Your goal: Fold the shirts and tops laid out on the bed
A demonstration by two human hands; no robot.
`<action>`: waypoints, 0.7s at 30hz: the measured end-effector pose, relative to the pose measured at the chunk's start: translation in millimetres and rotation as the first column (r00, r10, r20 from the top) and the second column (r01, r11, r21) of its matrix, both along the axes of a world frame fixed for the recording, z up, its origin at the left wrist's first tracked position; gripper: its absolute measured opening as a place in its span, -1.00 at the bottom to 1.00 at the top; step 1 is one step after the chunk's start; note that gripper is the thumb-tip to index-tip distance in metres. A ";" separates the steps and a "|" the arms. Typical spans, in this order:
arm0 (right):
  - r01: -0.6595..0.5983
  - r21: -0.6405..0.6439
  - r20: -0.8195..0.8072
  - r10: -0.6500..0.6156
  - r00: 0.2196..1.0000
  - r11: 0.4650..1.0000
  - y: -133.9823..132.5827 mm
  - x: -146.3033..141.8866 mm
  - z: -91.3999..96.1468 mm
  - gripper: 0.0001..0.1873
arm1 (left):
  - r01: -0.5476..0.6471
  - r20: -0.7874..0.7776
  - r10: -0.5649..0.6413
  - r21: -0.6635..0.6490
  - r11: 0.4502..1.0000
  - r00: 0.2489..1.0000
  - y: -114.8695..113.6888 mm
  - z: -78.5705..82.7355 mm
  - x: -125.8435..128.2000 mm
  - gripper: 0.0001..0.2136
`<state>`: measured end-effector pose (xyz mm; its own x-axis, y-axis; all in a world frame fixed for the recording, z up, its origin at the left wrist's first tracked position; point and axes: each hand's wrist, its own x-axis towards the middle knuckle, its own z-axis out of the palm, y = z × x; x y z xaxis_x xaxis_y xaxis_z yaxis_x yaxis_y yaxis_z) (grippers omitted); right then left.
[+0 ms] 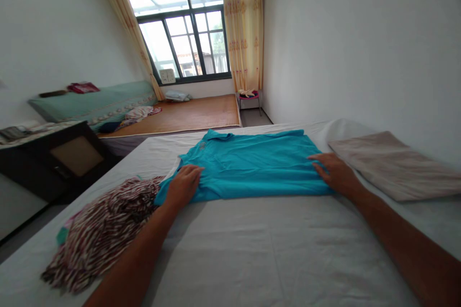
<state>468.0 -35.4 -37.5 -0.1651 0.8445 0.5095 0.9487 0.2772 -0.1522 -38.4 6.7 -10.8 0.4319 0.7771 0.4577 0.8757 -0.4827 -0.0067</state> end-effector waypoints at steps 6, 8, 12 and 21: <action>-0.243 -0.398 0.021 0.273 0.962 0.885 3.9 -53.4 -17.6 -0.42 | 0.311 -0.060 -0.343 -0.305 0.900 0.937 -14.8 -31.4 43.6 -0.44; -0.135 -0.415 0.073 0.181 0.981 0.900 10.7 -37.8 -23.6 -0.38 | 0.256 -0.056 -0.288 -0.324 0.911 0.956 -15.8 -35.7 38.4 -0.37; 0.079 -0.379 0.159 -0.020 0.987 0.922 24.2 -1.5 -31.0 -0.33 | 0.248 -0.001 -0.266 -0.352 0.902 0.964 -14.8 -27.6 21.0 -0.38; 0.084 -0.285 0.141 -0.045 0.989 0.955 28.7 8.3 -41.4 -0.41 | 0.261 0.062 -0.269 -0.513 0.818 0.961 -16.6 11.4 -8.5 -0.75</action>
<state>476.3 -6.7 -79.0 -0.1542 0.9635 0.2189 0.9801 0.1771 -0.0892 -46.9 -9.9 0.6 0.6584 0.7524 0.0197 0.7150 -0.6334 0.2959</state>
